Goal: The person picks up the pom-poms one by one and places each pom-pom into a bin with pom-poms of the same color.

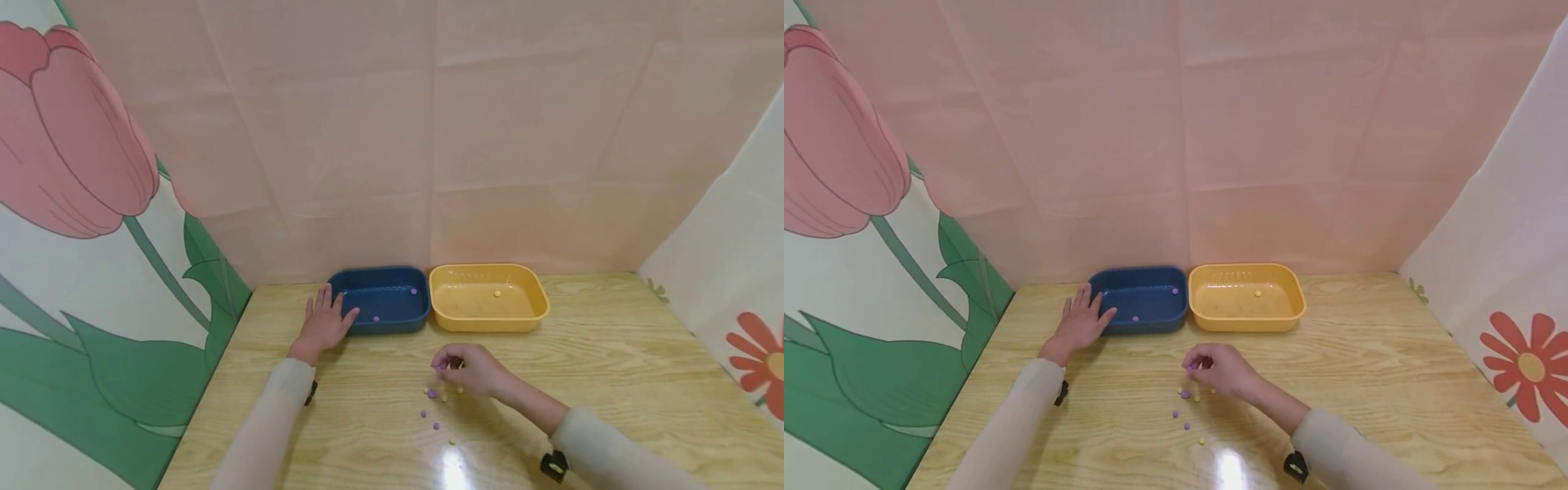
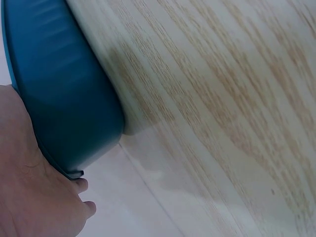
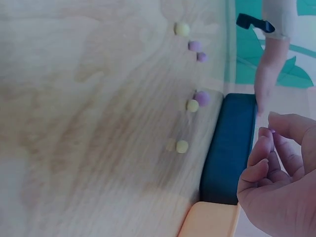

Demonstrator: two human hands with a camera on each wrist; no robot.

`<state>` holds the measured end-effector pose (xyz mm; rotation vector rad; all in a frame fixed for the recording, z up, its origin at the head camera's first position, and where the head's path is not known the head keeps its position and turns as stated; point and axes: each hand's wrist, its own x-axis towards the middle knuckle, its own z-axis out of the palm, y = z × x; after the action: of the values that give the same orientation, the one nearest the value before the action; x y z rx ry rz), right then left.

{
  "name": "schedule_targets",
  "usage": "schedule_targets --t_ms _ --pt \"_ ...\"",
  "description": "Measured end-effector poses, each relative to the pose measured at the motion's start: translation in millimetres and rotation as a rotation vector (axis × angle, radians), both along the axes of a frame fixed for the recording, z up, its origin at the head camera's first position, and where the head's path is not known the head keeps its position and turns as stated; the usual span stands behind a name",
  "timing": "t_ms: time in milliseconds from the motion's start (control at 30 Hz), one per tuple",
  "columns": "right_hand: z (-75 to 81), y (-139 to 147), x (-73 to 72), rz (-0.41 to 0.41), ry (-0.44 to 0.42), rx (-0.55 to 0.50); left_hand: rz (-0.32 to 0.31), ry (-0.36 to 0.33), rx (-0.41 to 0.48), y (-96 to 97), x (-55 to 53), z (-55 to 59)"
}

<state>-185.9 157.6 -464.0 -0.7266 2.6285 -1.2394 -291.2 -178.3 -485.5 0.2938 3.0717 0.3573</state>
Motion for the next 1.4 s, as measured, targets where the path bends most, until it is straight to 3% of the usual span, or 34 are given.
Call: schedule_targets --t_ms 233,1067,1400 --pt "1.3 -5 -13.5 0.010 0.014 -0.019 0.006 0.010 0.010 1.6 2.0 2.1" --pt "21.9 -27 -47.6 -0.089 -0.012 -0.045 0.014 0.005 0.004 2.3 0.9 -0.8" --pt "28.3 -36 -67.6 -0.128 -0.022 -0.045 0.011 0.001 0.003 1.5 0.4 -0.6"
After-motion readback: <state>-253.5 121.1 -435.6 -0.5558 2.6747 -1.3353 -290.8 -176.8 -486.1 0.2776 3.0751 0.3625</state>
